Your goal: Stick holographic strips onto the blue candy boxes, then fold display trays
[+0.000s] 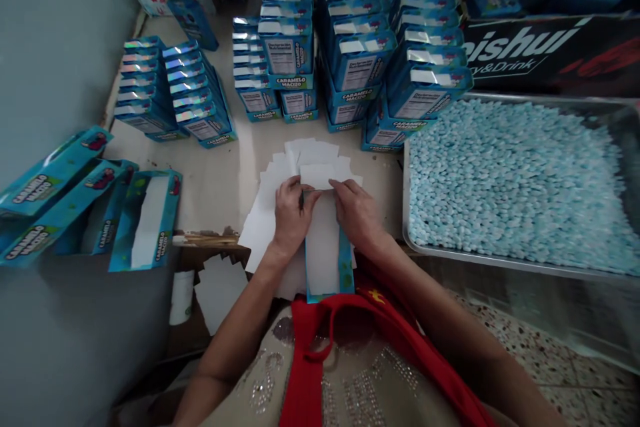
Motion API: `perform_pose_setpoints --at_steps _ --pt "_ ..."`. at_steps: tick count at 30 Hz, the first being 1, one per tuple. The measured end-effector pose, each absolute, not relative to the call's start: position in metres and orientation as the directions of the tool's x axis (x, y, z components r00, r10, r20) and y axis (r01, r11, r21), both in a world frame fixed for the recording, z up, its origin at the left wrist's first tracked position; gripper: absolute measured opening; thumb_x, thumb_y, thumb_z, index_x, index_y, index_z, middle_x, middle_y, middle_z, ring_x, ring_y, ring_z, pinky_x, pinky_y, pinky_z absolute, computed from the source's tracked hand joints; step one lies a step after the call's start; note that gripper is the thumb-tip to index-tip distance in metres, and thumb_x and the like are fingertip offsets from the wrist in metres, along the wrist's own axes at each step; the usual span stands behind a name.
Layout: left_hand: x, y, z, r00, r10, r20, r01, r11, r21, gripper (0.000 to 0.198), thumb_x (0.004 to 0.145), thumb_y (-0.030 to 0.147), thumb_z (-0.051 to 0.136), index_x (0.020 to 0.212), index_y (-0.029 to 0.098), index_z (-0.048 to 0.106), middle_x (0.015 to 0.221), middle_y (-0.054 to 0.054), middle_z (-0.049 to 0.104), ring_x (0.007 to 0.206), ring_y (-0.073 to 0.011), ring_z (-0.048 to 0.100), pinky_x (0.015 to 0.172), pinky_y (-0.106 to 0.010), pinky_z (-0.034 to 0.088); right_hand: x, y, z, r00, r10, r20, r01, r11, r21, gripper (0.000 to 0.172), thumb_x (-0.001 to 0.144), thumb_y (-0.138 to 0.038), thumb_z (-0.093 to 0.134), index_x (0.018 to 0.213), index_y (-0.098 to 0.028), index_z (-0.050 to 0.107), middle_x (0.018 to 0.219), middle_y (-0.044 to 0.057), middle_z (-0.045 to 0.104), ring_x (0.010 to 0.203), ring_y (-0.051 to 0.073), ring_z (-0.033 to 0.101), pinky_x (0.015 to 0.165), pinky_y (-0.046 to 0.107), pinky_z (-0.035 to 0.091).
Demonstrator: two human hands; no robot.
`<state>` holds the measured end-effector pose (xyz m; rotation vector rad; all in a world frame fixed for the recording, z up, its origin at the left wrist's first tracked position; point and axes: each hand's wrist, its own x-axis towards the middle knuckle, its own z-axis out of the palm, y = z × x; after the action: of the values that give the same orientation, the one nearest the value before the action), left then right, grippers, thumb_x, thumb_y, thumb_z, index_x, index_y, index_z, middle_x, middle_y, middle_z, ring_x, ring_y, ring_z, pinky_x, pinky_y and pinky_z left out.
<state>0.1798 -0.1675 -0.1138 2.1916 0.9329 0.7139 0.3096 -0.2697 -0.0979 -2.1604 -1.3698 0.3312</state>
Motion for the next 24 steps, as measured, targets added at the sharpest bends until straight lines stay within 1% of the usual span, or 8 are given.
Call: perform_pose_setpoints --at_steps 3,7,8,10,11,14,18,24 --pt "0.181 -0.162 -0.118 0.576 0.795 0.191 0.325 -0.437 0.839 0.016 0.096 0.036 0.065 0.101 0.021 0.064 0.118 -0.010 0.062 0.116 -0.0240 0.059 0.102 -0.042 0.049 0.303 -0.267 -0.095 0.521 0.845 0.121 0.716 -0.355 -0.602 0.044 0.095 -0.011 0.036 0.133 -0.014 0.057 0.112 0.016 0.071 0.105 0.030 0.067 0.091 0.043 0.053" --pt "0.183 -0.162 -0.125 0.490 0.855 0.167 0.217 -0.306 0.927 0.050 0.088 0.041 0.075 0.129 0.026 0.050 0.106 -0.004 0.059 0.096 -0.0177 0.059 0.090 -0.033 0.052 0.302 -0.272 -0.104 0.639 0.765 0.074 0.529 -0.369 -0.764 0.048 0.092 -0.019 0.046 0.139 -0.014 0.048 0.109 0.014 0.074 0.095 0.029 0.071 0.084 0.044 0.056" --pt "0.184 -0.163 -0.124 0.494 0.848 0.192 0.200 -0.326 0.924 0.049 0.090 0.042 0.073 0.131 0.026 0.050 0.104 -0.004 0.058 0.095 -0.0173 0.059 0.090 -0.033 0.052 0.303 -0.274 -0.107 0.659 0.751 0.044 0.471 -0.366 -0.803 0.051 0.091 -0.021 0.050 0.141 -0.014 0.045 0.109 0.014 0.075 0.093 0.029 0.073 0.082 0.043 0.057" --pt "0.184 -0.166 -0.119 0.514 0.813 0.272 0.187 -0.416 0.890 0.028 0.098 0.042 0.061 0.120 0.025 0.059 0.100 -0.004 0.059 0.095 -0.0174 0.059 0.091 -0.033 0.050 0.307 -0.280 -0.112 0.670 0.742 -0.006 0.403 -0.371 -0.837 0.052 0.089 -0.025 0.054 0.140 -0.016 0.049 0.111 0.014 0.076 0.093 0.029 0.074 0.082 0.043 0.058" --pt "0.184 -0.168 -0.115 0.514 0.799 0.311 0.193 -0.461 0.866 0.022 0.102 0.041 0.053 0.110 0.024 0.064 0.099 -0.004 0.060 0.096 -0.0175 0.059 0.091 -0.033 0.049 0.309 -0.282 -0.112 0.662 0.749 -0.022 0.401 -0.379 -0.834 0.049 0.089 -0.026 0.055 0.137 -0.017 0.053 0.113 0.015 0.076 0.095 0.029 0.075 0.085 0.044 0.058" --pt "0.184 -0.174 -0.105 0.456 0.808 0.373 0.243 -0.516 0.821 0.034 0.107 0.034 0.042 0.088 0.021 0.068 0.092 -0.004 0.061 0.092 -0.0165 0.061 0.088 -0.031 0.048 0.315 -0.285 -0.106 0.631 0.775 -0.044 0.434 -0.400 -0.807 0.046 0.089 -0.023 0.053 0.134 -0.017 0.059 0.114 0.016 0.077 0.104 0.031 0.074 0.092 0.046 0.057" --pt "0.181 -0.179 -0.104 0.364 0.868 0.337 0.349 -0.462 0.815 0.028 0.100 0.035 0.058 0.077 0.019 0.061 0.082 -0.002 0.056 0.079 -0.0154 0.057 0.079 -0.029 0.048 0.314 -0.280 -0.085 0.593 0.802 -0.076 0.458 -0.413 -0.787 0.066 0.086 -0.014 0.050 0.151 -0.013 0.044 0.112 0.014 0.078 0.102 0.030 0.074 0.091 0.044 0.057" --pt "0.175 -0.174 -0.106 0.444 0.877 0.183 0.372 -0.366 0.853 0.016 0.098 0.031 0.059 0.103 0.020 0.069 0.104 -0.007 0.062 0.097 -0.0186 0.064 0.089 -0.033 0.053 0.307 -0.275 -0.074 0.551 0.835 0.002 0.594 -0.390 -0.704 0.074 0.086 -0.013 0.048 0.158 -0.017 0.034 0.128 0.016 0.071 0.095 0.027 0.073 0.087 0.041 0.056"
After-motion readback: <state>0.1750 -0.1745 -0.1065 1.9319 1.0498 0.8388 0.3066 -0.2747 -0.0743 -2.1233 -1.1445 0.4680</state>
